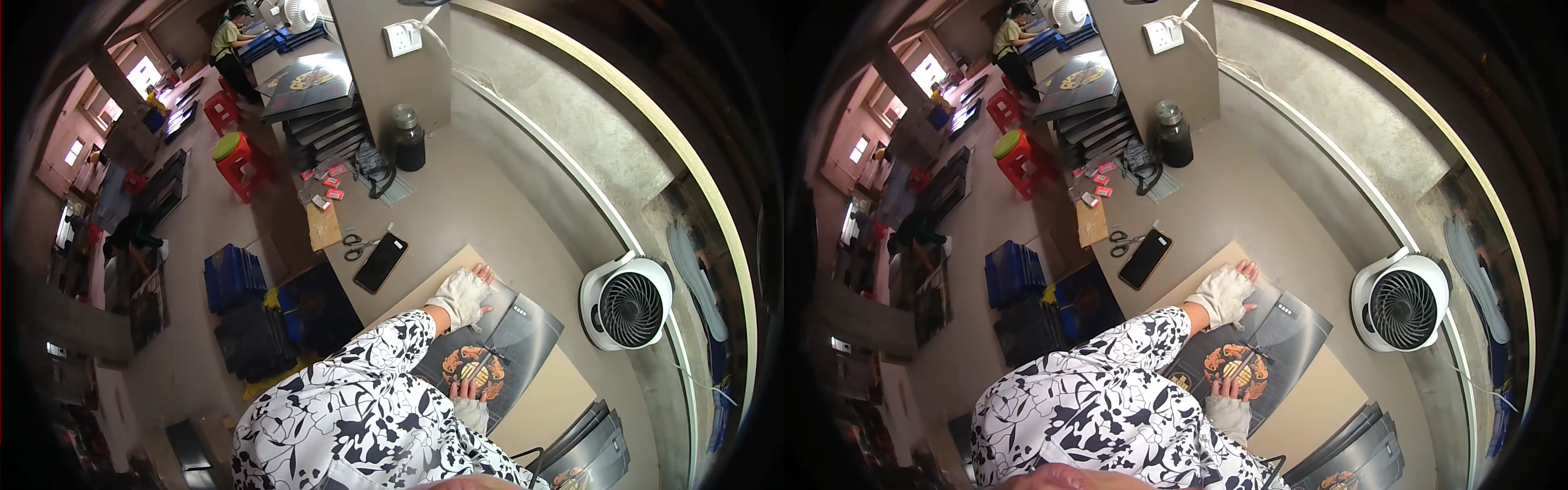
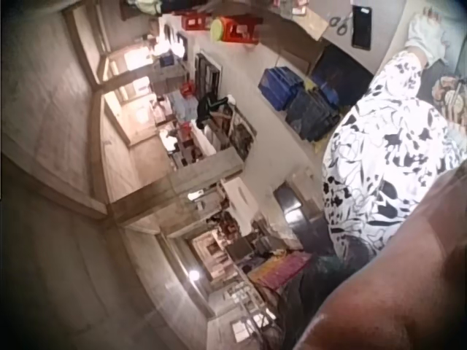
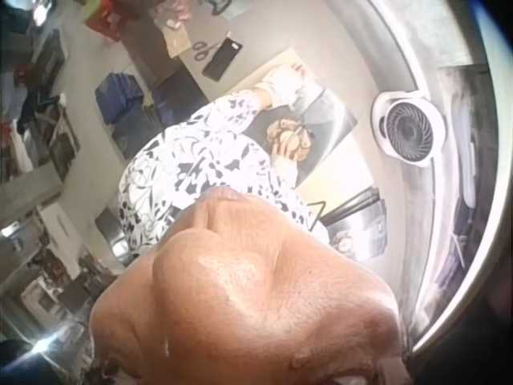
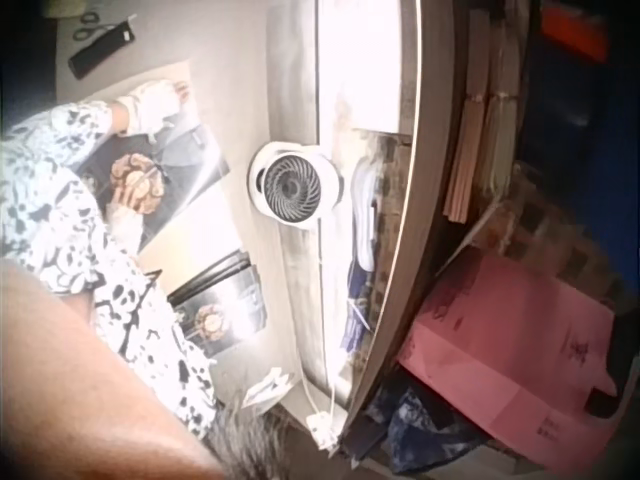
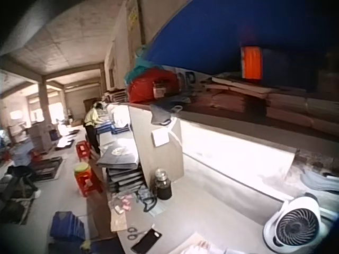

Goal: Folding and creasing printed paper material to assemble packaging folders.

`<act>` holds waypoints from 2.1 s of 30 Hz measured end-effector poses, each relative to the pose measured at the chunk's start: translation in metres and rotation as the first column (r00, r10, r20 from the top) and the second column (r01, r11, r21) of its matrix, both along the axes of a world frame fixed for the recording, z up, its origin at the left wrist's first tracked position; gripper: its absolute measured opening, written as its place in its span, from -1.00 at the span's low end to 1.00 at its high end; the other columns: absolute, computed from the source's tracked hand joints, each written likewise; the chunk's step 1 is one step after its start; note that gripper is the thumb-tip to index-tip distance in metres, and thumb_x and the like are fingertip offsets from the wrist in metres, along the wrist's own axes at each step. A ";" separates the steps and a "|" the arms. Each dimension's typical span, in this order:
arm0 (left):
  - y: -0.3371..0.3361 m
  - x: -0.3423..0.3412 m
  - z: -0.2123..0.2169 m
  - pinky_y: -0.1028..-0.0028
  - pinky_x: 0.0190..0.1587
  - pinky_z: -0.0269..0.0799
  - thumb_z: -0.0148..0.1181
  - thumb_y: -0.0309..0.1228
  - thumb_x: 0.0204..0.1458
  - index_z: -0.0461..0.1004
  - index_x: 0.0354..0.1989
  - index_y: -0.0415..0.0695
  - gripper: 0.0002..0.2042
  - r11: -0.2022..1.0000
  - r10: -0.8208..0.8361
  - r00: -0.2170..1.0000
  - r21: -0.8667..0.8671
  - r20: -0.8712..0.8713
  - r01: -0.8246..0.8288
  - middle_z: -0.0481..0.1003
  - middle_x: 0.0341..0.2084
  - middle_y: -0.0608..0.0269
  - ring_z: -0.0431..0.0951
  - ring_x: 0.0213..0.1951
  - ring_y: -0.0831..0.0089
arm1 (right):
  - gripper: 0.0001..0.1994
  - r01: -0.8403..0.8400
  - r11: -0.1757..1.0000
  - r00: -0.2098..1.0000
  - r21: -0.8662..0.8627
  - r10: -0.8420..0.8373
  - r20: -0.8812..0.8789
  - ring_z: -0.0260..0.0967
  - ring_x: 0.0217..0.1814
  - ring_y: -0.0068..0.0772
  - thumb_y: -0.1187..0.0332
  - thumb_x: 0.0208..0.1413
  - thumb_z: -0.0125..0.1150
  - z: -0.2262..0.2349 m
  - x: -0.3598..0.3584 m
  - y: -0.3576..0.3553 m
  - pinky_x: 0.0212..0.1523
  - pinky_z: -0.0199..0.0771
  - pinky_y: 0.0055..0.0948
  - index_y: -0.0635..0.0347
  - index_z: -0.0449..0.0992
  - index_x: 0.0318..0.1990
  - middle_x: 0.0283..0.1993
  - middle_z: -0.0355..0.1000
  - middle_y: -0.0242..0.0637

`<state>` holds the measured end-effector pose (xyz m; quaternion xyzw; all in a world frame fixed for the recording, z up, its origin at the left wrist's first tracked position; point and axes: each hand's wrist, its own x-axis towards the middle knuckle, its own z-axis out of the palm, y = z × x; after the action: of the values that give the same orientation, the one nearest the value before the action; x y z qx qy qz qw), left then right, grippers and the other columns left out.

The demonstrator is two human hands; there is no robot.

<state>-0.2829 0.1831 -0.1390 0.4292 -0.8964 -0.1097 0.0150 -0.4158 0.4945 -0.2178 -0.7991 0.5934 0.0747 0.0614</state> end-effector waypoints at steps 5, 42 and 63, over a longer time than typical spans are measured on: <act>-0.032 -0.016 -0.012 0.07 0.51 0.03 0.11 0.11 0.23 0.16 0.48 -0.31 -0.17 0.999 0.040 0.999 -0.009 -0.022 -0.040 0.15 0.50 -0.14 0.07 0.55 -0.01 | -0.51 -0.014 0.997 1.000 -0.075 0.012 -0.021 0.14 0.58 0.04 0.10 0.33 0.00 -0.004 0.003 0.000 0.35 0.05 0.52 -0.03 0.34 0.37 0.52 0.21 -0.07; -0.030 -0.002 -0.033 -0.08 0.45 0.06 0.14 -0.04 0.22 0.13 0.52 -0.11 -0.26 0.920 0.374 0.916 -0.063 -0.144 -0.386 0.23 0.40 -0.22 0.18 0.43 -0.22 | -0.16 0.117 0.946 0.967 0.301 -0.177 0.182 -0.17 0.70 0.06 -0.22 0.26 0.07 0.085 0.019 -0.024 0.57 -0.28 0.32 0.19 0.17 0.52 0.63 -0.01 0.07; -0.074 -0.035 -0.047 -0.02 0.48 0.04 0.04 -0.11 0.26 0.04 0.57 -0.06 -0.28 0.928 0.272 0.942 -0.204 -0.197 -0.311 0.18 0.48 -0.17 0.16 0.48 -0.13 | -0.22 0.142 0.921 0.960 0.364 -0.217 0.175 -0.02 0.66 -0.09 -0.17 0.28 0.10 0.130 0.025 -0.032 0.56 -0.09 0.18 0.14 0.20 0.51 0.57 0.13 -0.01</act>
<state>-0.3176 0.1095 -0.1857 0.5428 -0.8246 -0.0356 0.1554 -0.3905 0.4626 -0.0881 -0.7209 0.6319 0.0869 0.2709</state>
